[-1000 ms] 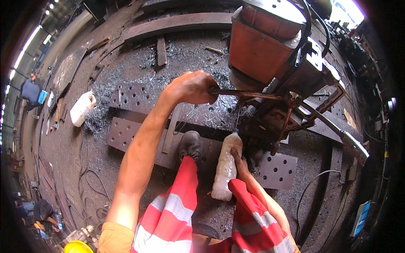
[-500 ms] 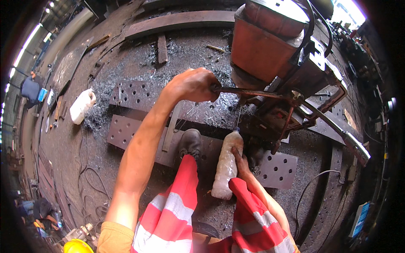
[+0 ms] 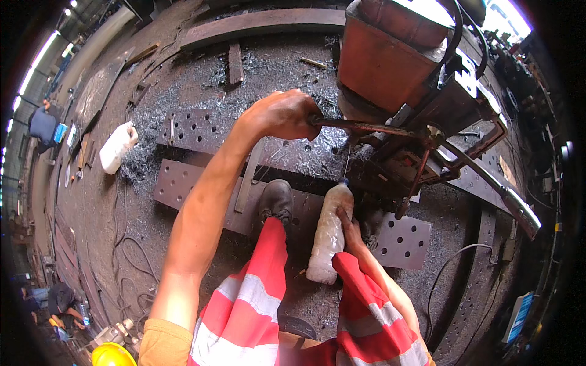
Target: The person operates a drill press on a perforated metal plate, repeatedly positioning the drill, lowering the handle to drill holes, and applying liquid from a plastic bottle to the work area. The person adjusts the plate and clears metal shavings between cycles.
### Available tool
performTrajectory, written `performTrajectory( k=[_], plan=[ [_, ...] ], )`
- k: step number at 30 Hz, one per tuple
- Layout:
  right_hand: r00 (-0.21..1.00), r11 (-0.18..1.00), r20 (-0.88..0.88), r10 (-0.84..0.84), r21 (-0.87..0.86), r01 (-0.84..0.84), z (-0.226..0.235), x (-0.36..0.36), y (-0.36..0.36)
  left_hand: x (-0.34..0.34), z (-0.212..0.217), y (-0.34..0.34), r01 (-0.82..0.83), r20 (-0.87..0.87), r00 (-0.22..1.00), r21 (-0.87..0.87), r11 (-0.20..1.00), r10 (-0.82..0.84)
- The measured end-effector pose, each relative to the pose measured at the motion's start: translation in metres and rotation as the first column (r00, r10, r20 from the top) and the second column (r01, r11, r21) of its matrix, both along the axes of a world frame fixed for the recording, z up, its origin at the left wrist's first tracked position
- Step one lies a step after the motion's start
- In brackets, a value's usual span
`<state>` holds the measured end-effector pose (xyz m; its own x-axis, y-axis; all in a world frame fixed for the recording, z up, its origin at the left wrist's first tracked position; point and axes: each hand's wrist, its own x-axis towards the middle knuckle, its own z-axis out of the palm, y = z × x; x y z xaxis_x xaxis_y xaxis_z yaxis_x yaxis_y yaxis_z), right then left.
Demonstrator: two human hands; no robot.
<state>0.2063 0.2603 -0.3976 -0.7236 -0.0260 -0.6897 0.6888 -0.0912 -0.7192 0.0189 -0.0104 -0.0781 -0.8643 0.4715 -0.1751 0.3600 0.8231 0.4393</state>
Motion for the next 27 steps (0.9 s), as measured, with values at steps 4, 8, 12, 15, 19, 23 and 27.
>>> performTrajectory(
  k=[4, 8, 12, 15, 19, 23, 27],
  plan=[
    [1.0, 0.999, 0.017, -0.005, -0.045, 0.006, 0.001, 0.002, -0.001, 0.002, 0.003, 0.0, -0.022, 0.011, 1.0, -0.02, 1.0, 0.023],
    [0.999, 0.994, 0.034, -0.027, -0.107, 0.03, 0.015, 0.0, -0.005, 0.003, 0.003, 0.0, -0.029, 0.017, 0.999, -0.027, 0.999, 0.03],
    [0.997, 0.989, 0.051, -0.055, -0.135, 0.062, 0.017, 0.001, -0.006, 0.001, 0.0, -0.001, -0.024, 0.01, 1.0, -0.01, 1.0, 0.024],
    [0.998, 0.991, 0.037, -0.044, -0.121, 0.048, 0.011, 0.001, -0.004, 0.0, -0.003, -0.002, -0.016, 0.002, 1.0, 0.023, 1.0, 0.016],
    [0.998, 0.991, 0.057, -0.025, -0.13, 0.032, 0.014, -0.001, -0.005, 0.0, -0.003, -0.001, -0.033, 0.015, 0.999, -0.009, 0.999, 0.033],
    [0.995, 0.987, 0.061, -0.08, -0.137, 0.087, 0.01, 0.001, -0.007, -0.001, -0.006, -0.002, -0.026, 0.018, 0.999, -0.004, 1.0, 0.026],
    [0.996, 0.994, -0.001, -0.095, -0.046, 0.094, -0.003, -0.001, -0.002, -0.001, -0.003, 0.001, -0.022, 0.009, 1.0, -0.02, 1.0, 0.023]
  ],
)
